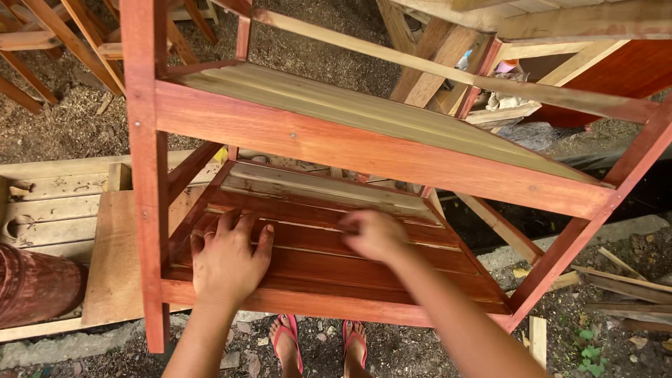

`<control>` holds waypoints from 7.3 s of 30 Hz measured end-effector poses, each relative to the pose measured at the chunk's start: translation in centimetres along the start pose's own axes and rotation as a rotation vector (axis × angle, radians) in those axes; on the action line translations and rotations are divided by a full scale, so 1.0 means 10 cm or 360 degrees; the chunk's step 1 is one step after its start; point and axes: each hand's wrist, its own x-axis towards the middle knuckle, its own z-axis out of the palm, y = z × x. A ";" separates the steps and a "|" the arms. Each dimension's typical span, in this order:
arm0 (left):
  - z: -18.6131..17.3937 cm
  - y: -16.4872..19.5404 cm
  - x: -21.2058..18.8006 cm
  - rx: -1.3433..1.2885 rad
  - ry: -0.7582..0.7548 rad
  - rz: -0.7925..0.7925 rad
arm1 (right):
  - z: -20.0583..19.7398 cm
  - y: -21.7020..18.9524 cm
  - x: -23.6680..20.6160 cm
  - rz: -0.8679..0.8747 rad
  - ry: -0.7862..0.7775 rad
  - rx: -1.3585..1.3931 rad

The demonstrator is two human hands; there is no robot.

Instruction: The person dips a cloth-like staining pad into a bucket of red-brown stain and wipes the stain onto the wooden slats and frame of a multi-tier shelf unit, working across the shelves and rails by hand.

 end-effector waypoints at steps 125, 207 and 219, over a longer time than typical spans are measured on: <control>0.22 -0.36 1.15 0.0438 -0.0721 -0.0287 | 1.38 -1.52 3.54 -0.1015 -0.0237 0.0785; 0.38 1.22 1.33 0.0270 -0.0734 -0.0046 | 0.62 0.67 2.25 -0.0313 0.0582 0.0647; 1.47 1.01 1.52 0.0029 -0.0072 0.0881 | 0.23 2.40 1.75 0.0129 0.0737 0.0233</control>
